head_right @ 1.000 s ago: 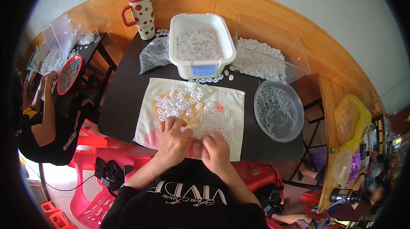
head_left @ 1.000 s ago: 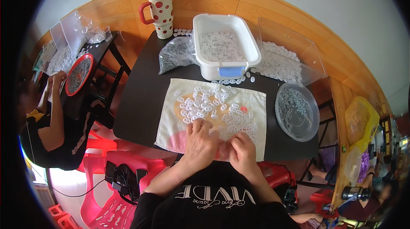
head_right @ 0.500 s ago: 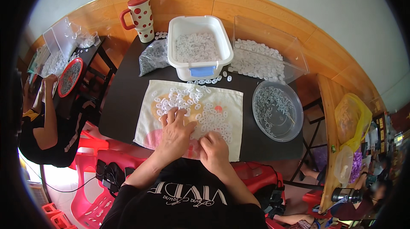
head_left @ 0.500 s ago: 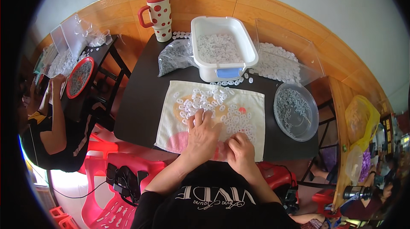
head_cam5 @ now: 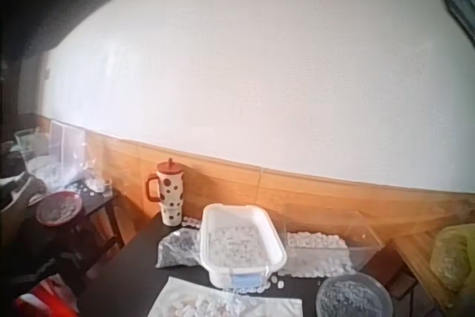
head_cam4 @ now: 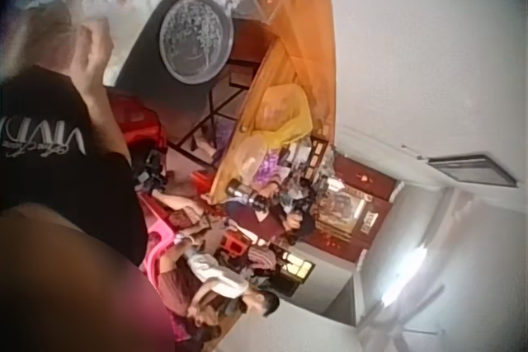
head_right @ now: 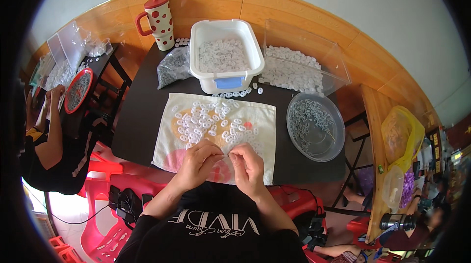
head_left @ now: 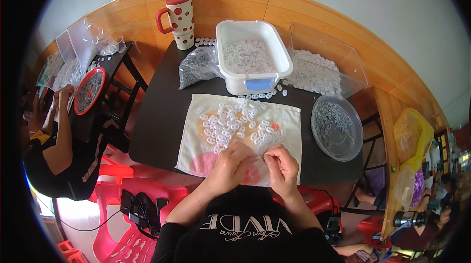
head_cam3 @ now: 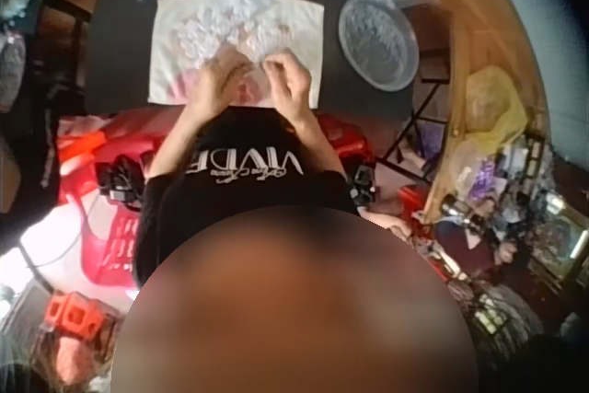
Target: Sorting and inspecting small white plastic rings on a table.
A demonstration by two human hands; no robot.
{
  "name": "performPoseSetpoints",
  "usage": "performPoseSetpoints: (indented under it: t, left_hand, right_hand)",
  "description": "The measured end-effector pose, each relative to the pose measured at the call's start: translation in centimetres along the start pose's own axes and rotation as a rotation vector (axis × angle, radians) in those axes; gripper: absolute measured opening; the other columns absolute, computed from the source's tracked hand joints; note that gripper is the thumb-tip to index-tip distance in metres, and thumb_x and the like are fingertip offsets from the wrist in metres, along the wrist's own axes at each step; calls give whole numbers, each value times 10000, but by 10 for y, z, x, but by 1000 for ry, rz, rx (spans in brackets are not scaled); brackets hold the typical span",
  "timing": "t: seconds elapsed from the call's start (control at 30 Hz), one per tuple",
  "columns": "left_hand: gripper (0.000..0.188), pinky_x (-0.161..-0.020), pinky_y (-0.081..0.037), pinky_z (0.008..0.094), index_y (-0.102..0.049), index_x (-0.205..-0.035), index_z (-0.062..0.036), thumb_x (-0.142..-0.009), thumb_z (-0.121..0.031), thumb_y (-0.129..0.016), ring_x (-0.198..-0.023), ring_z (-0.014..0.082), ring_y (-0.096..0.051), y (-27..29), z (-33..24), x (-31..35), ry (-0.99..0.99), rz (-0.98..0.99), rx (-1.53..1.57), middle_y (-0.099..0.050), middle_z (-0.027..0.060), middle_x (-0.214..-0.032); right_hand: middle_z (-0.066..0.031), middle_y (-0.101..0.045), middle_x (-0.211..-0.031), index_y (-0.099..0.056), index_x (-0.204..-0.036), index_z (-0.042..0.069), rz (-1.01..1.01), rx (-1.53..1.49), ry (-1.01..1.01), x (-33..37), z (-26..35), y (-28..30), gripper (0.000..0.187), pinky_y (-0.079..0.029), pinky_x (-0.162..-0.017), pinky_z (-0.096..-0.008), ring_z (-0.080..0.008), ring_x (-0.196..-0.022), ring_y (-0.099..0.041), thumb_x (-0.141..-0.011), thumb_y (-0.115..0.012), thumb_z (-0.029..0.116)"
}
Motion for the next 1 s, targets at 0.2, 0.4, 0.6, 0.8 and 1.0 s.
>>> performPoseSetpoints:
  t: [0.2, 0.4, 0.6, 0.8, 1.0]
  left_hand:
    - [107, -654, -541, 237, -699, -1010, 6, -912, 42, -674, -739, 98, -665, -15, 51, 27, 473, -57, 688, -733, 62, -882]
    - [174, -642, -540, 229, -716, -1053, 8, -897, 74, -674, -757, 97, -659, -21, 55, 26, 431, -75, 1032, -724, 44, -894]
    - [211, -646, -547, 247, -710, -1092, 9, -908, 88, -646, -795, 123, -671, -17, 62, 31, 463, -167, 1020, -725, 94, -942]
    - [210, -665, -547, 258, -713, -1102, 5, -919, 77, -637, -791, 123, -664, -20, 63, 36, 456, -178, 1069, -722, 82, -952]
    - [188, -671, -527, 245, -717, -1096, 1, -932, 55, -641, -775, 116, -644, -18, 55, 35, 444, -236, 1074, -722, 72, -928]
  right_hand:
    - [-91, -596, -908, -576, -939, -44, -14, -33, 30, 0, 3, -8, 60, -416, -664, -214, -93, -737, -510, -937, -564, -103]
    - [-101, -609, -934, -592, -949, -55, -9, -58, 44, -1, 10, -16, 72, -399, -649, -202, -79, -730, -498, -930, -563, -119]
    - [-125, -628, -972, -606, -975, -64, -173, -104, 95, 4, 13, -7, 89, -426, -678, -197, -93, -753, -534, -925, -567, -125]
    - [-161, -668, -915, -639, -944, -41, -181, 109, 113, 9, 20, -13, 86, -500, -693, -302, -248, -799, -639, -873, -656, -86]
    - [-160, -665, -903, -642, -947, -41, -173, 109, 107, 9, 20, -14, 79, -496, -667, -302, -246, -770, -635, -878, -661, -75]
Point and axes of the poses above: each hand's wrist, its own x-axis away from the middle knuckle, its own y-axis out of the back of the hand, z = x × y, the point moved 10 cm from there along -x, towards the middle knuckle
